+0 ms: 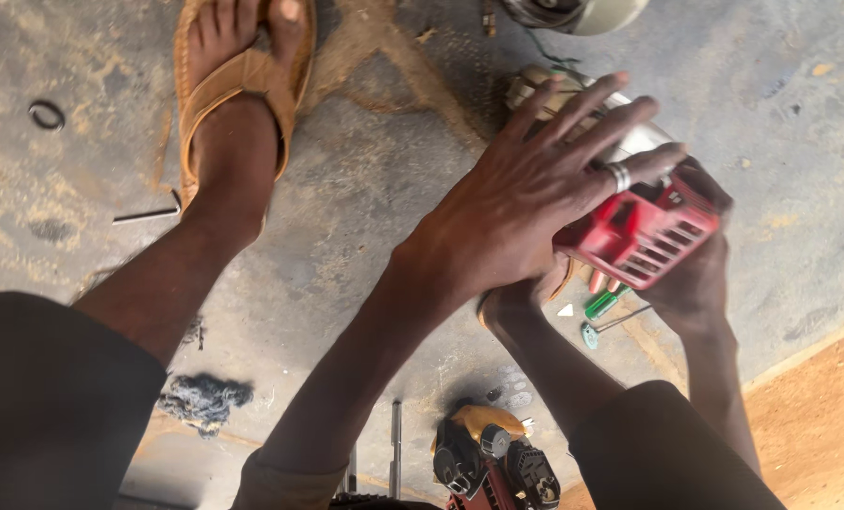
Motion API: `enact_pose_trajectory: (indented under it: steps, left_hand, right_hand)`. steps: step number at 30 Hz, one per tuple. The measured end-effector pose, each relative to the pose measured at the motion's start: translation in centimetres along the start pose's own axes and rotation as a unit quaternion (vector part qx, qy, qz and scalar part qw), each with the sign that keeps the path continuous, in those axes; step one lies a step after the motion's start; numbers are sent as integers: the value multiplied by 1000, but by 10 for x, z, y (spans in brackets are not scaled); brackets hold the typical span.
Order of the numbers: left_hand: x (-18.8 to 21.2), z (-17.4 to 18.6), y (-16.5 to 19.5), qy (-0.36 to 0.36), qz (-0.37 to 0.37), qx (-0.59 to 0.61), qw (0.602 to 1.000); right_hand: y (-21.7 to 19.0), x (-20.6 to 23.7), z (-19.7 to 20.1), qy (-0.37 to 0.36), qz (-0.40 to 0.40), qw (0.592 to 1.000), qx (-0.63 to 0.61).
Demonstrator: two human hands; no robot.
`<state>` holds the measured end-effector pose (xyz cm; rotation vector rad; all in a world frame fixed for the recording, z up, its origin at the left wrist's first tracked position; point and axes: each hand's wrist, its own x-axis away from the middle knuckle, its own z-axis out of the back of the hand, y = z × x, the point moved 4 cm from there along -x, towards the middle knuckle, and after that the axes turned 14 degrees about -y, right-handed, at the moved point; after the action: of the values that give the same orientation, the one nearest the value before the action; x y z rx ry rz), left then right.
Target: The person is repairing a small engine, likely from a chainsaw or similar equipment. They use a screwdriver and pliers to remove and adjust components, including a circular part and wires. The person works on the floor, surrounded by tools and parts.
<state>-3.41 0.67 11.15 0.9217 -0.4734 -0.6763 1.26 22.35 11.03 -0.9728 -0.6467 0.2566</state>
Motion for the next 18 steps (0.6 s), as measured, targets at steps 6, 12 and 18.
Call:
enact_pose_trajectory:
  steps: [6, 12, 18]
  left_hand:
    - [-11, -3, 16, -33, 49, -52, 997]
    - [-12, -3, 10, -58, 59, 14, 996]
    - [-6, -8, 16, -53, 58, 12, 997]
  right_hand:
    - [-15, -5, 15, -30, 5, 999, -9]
    - [-22, 13, 52, -36, 15, 999, -25]
    - [-35, 9, 57, 204, -45, 969, -131]
